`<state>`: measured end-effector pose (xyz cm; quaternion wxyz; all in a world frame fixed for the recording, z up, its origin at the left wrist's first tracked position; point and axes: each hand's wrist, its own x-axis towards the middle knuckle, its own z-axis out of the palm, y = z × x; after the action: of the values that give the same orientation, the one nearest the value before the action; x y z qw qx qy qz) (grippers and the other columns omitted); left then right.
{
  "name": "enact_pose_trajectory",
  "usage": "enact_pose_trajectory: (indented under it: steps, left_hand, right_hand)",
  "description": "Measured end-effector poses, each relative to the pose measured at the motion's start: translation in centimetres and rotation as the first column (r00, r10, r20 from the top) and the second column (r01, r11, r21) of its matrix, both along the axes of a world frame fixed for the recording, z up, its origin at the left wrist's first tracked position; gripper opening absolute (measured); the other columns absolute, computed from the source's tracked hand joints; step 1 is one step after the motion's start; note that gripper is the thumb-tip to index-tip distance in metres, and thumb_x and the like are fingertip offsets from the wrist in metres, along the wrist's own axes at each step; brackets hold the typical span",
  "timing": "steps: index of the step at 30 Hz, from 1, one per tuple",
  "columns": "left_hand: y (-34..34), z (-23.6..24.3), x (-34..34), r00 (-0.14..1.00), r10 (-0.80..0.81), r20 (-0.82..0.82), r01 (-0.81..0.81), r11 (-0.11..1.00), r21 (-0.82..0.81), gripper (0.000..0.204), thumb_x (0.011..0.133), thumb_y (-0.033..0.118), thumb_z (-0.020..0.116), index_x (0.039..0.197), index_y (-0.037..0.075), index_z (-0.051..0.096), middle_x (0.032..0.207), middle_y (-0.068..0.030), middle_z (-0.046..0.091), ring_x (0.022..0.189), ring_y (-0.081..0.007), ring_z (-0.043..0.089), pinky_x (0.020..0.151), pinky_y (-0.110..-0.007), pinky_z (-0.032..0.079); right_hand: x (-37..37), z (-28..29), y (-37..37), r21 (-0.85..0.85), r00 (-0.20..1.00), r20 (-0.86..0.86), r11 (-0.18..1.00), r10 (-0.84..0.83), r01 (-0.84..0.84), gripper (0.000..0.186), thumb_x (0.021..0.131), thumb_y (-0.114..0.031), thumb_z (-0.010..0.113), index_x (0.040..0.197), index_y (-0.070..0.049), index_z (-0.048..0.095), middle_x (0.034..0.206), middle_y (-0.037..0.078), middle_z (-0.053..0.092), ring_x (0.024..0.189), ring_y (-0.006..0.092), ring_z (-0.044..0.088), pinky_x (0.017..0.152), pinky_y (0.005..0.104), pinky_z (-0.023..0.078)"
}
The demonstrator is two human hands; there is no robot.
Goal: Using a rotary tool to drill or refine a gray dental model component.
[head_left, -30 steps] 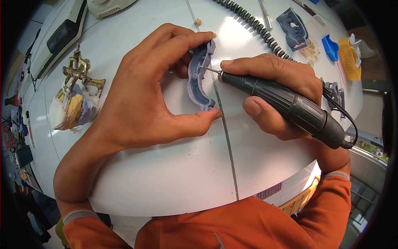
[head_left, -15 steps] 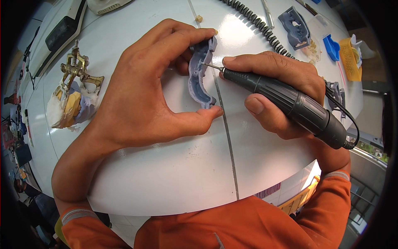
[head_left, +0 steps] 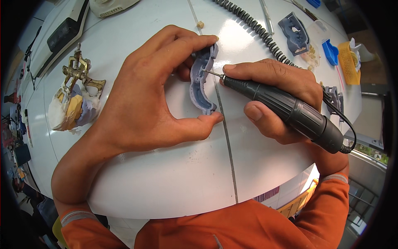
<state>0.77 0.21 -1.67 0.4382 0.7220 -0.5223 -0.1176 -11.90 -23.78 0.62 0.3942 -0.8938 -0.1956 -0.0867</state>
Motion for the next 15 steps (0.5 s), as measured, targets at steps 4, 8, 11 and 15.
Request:
enact_pose_trajectory:
  steps: [4, 8, 11, 15]
  left_hand:
    - [0.01, -0.04, 0.01, 1.0, 0.001, 0.02, -0.001, 1.0, -0.012, 0.087, 0.063, 0.012, 0.089, 0.144, -0.001, 0.061, 0.124, -0.0103, 0.059, 0.105, -0.0184, 0.06, 0.086, -0.029, 0.05]
    - [-0.02, -0.04, -0.06, 1.0, 0.007, 0.009, -0.007, 1.0, -0.009, 0.086, 0.064, 0.012, 0.09, 0.144, -0.001, 0.061, 0.124, -0.0101, 0.059, 0.103, -0.0179, 0.059, 0.086, -0.028, 0.05]
    - [-0.05, 0.18, 0.0, 1.0, 0.006, -0.004, -0.006, 1.0, 0.008, 0.086, 0.065, 0.012, 0.09, 0.144, -0.001, 0.061, 0.123, -0.0099, 0.059, 0.103, -0.0176, 0.059, 0.086, -0.028, 0.05]
    - [-0.05, 0.17, -0.01, 1.0, 0.007, 0.003, -0.007, 1.0, 0.001, 0.086, 0.065, 0.012, 0.09, 0.144, -0.001, 0.061, 0.122, -0.0097, 0.059, 0.102, -0.0174, 0.059, 0.086, -0.029, 0.049]
  right_hand:
    - [0.01, 0.1, 0.05, -0.008, 1.0, 0.013, 1.0, -0.003, 0.003, 0.047, 0.086, -0.021, 0.072, 0.126, 0.005, 0.073, 0.109, 0.023, 0.079, 0.096, 0.0299, 0.08, 0.086, 0.0361, 0.064]
    - [0.05, 0.02, 0.05, -0.005, 1.0, 0.018, 1.0, -0.003, 0.003, 0.047, 0.086, -0.02, 0.071, 0.126, 0.005, 0.073, 0.109, 0.023, 0.079, 0.096, 0.0295, 0.08, 0.086, 0.0361, 0.064]
    - [0.0, -0.12, 0.1, 0.001, 1.0, 0.019, 1.0, -0.012, 0.012, 0.047, 0.087, -0.02, 0.071, 0.126, 0.005, 0.073, 0.109, 0.023, 0.079, 0.096, 0.0291, 0.08, 0.086, 0.0358, 0.064]
    - [0.04, -0.17, 0.0, 0.011, 1.0, 0.021, 1.0, -0.005, 0.005, 0.047, 0.087, -0.02, 0.072, 0.126, 0.005, 0.073, 0.109, 0.023, 0.079, 0.094, 0.0287, 0.08, 0.086, 0.0353, 0.064]
